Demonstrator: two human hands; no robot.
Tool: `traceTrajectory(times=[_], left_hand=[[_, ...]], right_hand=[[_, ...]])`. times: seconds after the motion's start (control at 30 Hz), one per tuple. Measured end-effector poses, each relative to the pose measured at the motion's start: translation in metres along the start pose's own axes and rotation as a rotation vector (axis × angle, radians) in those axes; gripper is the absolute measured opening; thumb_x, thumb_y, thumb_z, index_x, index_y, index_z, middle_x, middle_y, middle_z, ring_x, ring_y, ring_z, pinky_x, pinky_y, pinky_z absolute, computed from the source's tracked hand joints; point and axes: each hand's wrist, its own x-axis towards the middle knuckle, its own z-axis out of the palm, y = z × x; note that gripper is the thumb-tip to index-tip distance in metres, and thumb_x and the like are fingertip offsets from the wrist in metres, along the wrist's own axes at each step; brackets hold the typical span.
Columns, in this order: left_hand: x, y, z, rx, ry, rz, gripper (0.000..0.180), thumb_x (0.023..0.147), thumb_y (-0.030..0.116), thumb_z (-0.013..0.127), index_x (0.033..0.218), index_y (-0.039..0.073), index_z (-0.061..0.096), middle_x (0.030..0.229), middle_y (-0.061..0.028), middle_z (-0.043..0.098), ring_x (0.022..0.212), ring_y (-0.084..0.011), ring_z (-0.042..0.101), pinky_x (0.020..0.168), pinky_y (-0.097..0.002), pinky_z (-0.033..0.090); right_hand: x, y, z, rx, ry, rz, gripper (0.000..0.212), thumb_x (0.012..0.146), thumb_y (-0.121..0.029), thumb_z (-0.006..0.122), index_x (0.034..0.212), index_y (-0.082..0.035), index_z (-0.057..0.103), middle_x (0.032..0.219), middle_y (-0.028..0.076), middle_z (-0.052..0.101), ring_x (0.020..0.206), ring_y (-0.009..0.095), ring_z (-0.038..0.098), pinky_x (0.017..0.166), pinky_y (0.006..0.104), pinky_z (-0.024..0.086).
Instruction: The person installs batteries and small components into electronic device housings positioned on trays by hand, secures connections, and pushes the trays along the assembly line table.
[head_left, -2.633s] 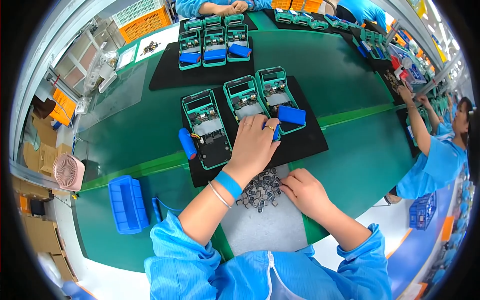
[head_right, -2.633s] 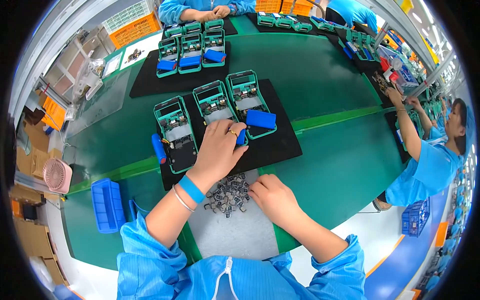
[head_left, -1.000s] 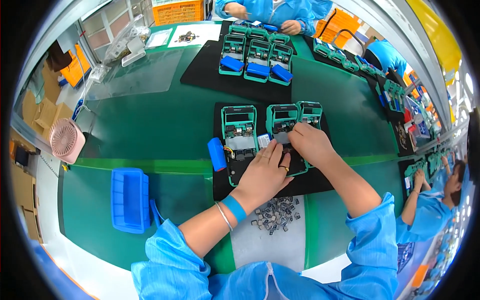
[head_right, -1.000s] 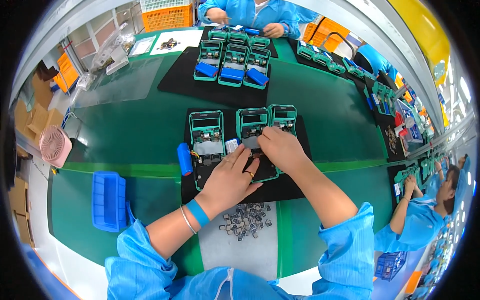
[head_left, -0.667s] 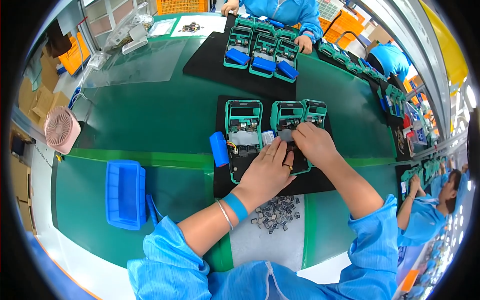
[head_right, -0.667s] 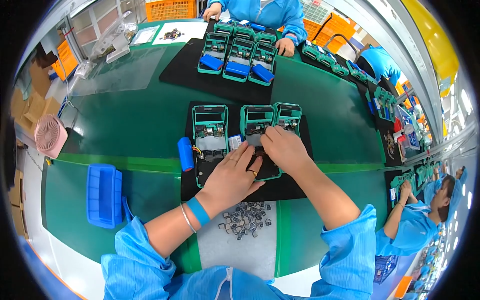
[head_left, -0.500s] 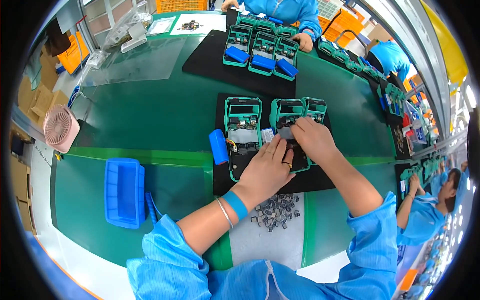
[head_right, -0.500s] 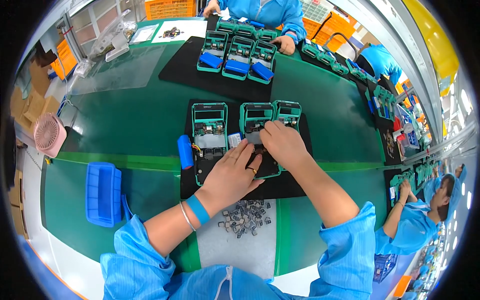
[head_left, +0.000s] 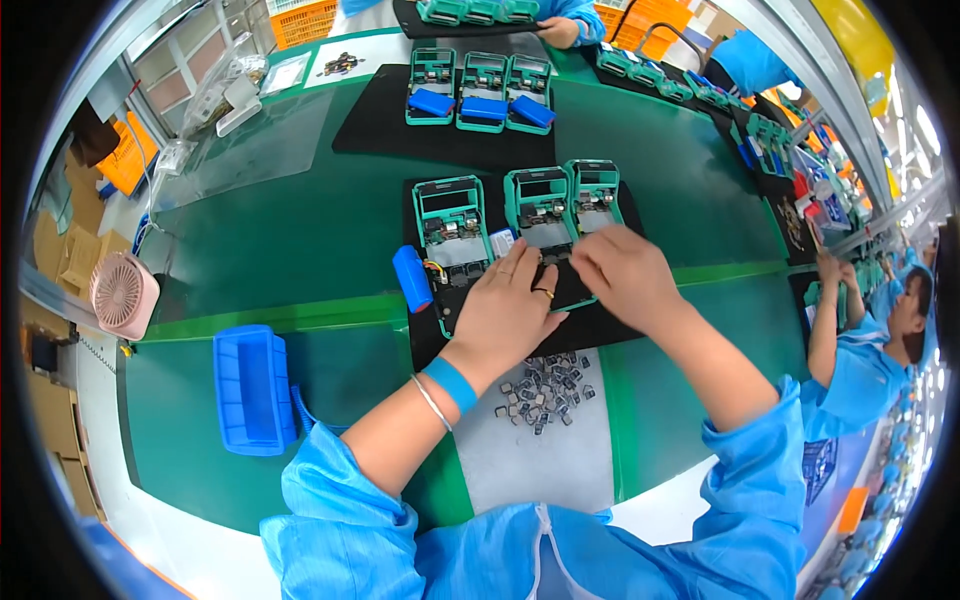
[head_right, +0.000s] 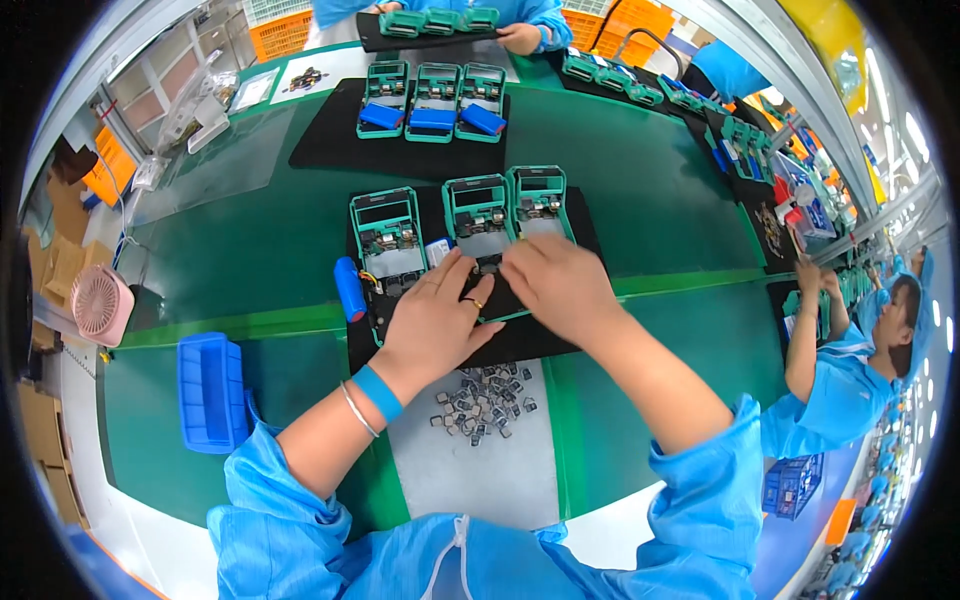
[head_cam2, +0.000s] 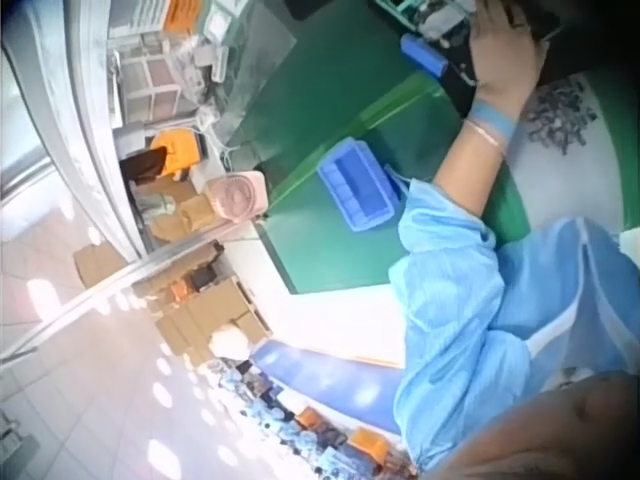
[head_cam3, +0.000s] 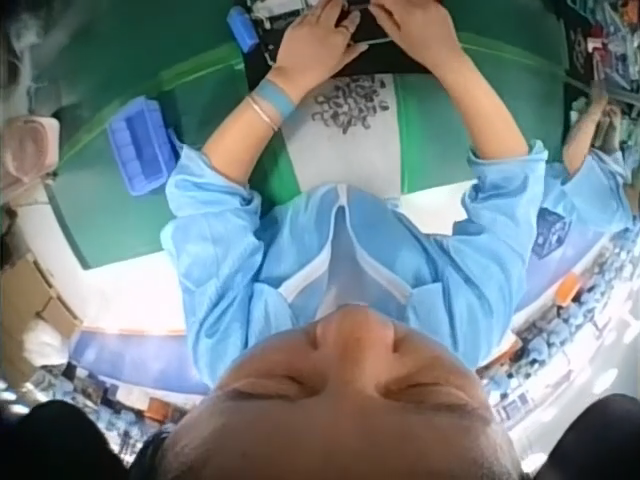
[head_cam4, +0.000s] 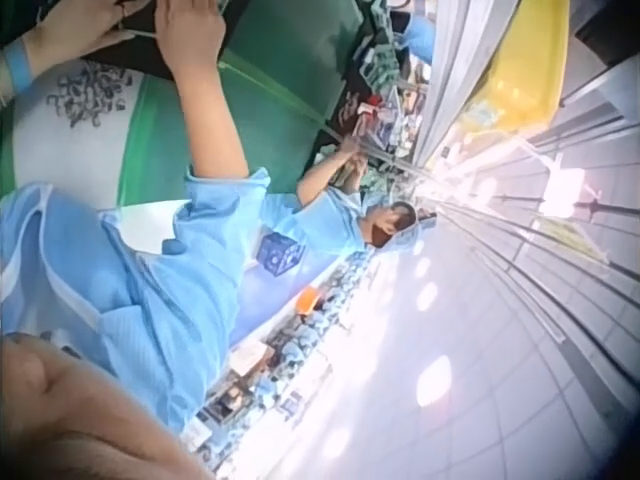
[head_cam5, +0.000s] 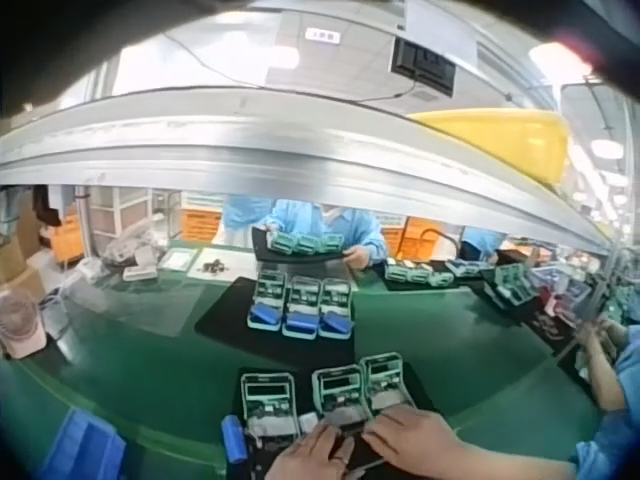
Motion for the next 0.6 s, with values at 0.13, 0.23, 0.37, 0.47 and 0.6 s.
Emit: traceTrajectory(times=[0.13,0.23,0.37,0.47,0.6], left_hand=[[-0.001,-0.003,-0.006,-0.014,0.016,0.028,0.048,0.08,0.034,0.076,0.117,0.004,0.068,0.126,-0.0168,0.058,0.126,-0.0369,0.055,0.098,-0.0434,0.051],[0.005,-0.004,-0.013,-0.004,-0.026,0.037,0.048,0.082,0.036,0.075,0.116,0.004,0.069,0.128,-0.0182,0.056,0.128,-0.0381,0.053,0.1,-0.044,0.049],[0.034,0.014,-0.026,-0.011,-0.093,0.065,0.054,0.085,0.037,0.072,0.127,0.005,0.061,0.137,-0.0208,0.049,0.135,-0.0402,0.043,0.109,-0.047,0.04],[0.062,0.032,-0.016,-0.067,-0.098,0.101,0.053,0.086,0.033,0.071,0.13,0.006,0.06,0.139,-0.0223,0.048,0.133,-0.0408,0.044,0.108,-0.0469,0.039],[0.094,0.043,0.017,0.013,-0.077,0.101,0.052,0.083,0.031,0.074,0.128,0.007,0.062,0.117,-0.0173,0.057,0.11,-0.0392,0.057,0.091,-0.0477,0.048]], right_hand=[[-0.068,-0.028,-0.025,0.165,-0.171,-0.026,0.009,0.081,-0.009,0.07,0.086,-0.008,0.062,0.084,0.006,0.061,0.081,0.027,0.063,0.068,0.0379,0.054],[-0.098,-0.03,-0.015,0.134,-0.17,-0.045,0.01,0.078,-0.008,0.069,0.084,-0.009,0.062,0.083,0.005,0.06,0.078,0.026,0.062,0.067,0.0359,0.054],[-0.103,-0.026,-0.01,-0.016,-0.197,-0.151,0.01,0.07,-0.011,0.065,0.078,-0.009,0.06,0.079,0.004,0.058,0.073,0.023,0.06,0.064,0.033,0.054],[-0.1,-0.025,-0.004,-0.123,-0.223,-0.223,0.008,0.067,-0.014,0.063,0.073,-0.009,0.06,0.074,0.004,0.058,0.071,0.021,0.06,0.062,0.0323,0.053],[-0.09,-0.038,0.001,-0.208,-0.275,-0.27,0.006,0.066,-0.014,0.063,0.069,-0.009,0.063,0.068,0.005,0.059,0.069,0.021,0.063,0.057,0.0308,0.054]])
